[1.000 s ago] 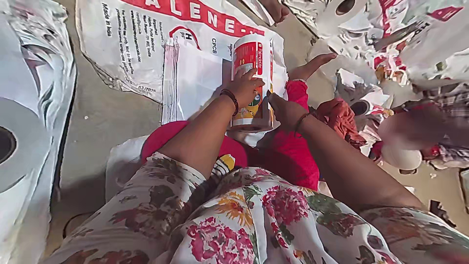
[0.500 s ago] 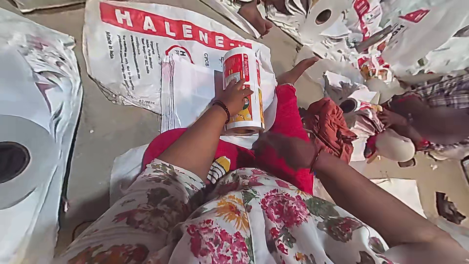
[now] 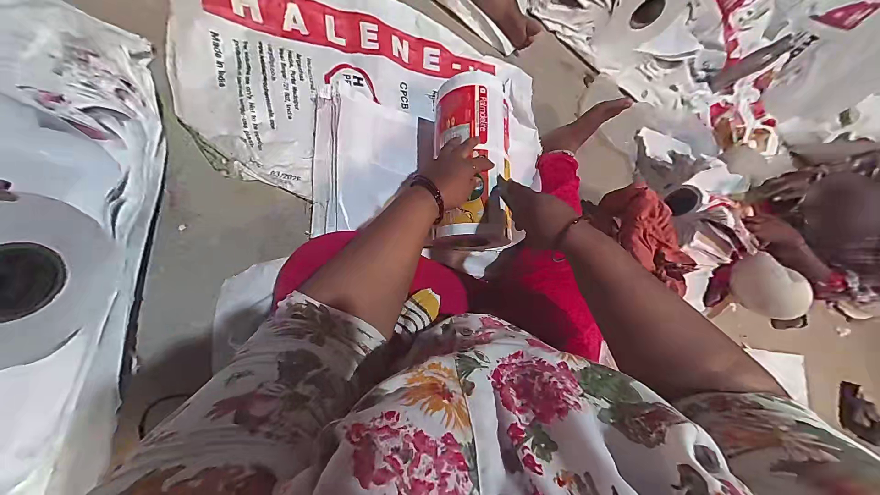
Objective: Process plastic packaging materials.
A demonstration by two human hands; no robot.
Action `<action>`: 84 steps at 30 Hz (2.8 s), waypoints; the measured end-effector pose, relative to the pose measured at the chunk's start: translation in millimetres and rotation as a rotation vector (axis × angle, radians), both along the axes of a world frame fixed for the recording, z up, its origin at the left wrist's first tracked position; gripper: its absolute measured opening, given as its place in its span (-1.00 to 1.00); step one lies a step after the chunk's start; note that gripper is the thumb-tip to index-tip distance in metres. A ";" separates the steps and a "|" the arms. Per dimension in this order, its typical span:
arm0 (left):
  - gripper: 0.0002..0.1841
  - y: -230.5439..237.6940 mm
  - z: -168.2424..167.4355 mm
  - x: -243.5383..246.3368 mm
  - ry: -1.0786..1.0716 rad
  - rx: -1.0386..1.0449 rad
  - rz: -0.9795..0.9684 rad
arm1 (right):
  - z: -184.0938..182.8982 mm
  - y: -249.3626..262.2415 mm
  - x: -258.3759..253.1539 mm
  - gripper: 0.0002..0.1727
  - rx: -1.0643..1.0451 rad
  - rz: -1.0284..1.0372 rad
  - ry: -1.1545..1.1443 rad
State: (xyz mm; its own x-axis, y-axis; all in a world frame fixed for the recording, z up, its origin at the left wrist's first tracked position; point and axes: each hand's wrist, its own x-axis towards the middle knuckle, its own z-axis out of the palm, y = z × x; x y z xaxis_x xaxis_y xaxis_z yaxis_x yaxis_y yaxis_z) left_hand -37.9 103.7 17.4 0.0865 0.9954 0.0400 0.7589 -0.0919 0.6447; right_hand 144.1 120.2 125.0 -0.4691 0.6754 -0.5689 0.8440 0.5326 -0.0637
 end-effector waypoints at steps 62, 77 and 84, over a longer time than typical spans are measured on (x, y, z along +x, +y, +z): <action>-0.55 -5.9 -22.3 22.1 -0.310 0.487 0.137 | -92.2 26.6 129.4 -0.33 -1.009 -0.636 1.399; -0.50 -2.7 42.6 6.2 0.077 -0.350 0.167 | -71.2 34.0 101.7 -0.24 -0.816 -0.587 1.186; -0.59 -3.4 38.0 -13.2 -0.066 -0.323 0.109 | -21.3 112.4 -5.7 -0.31 -0.138 -0.434 0.586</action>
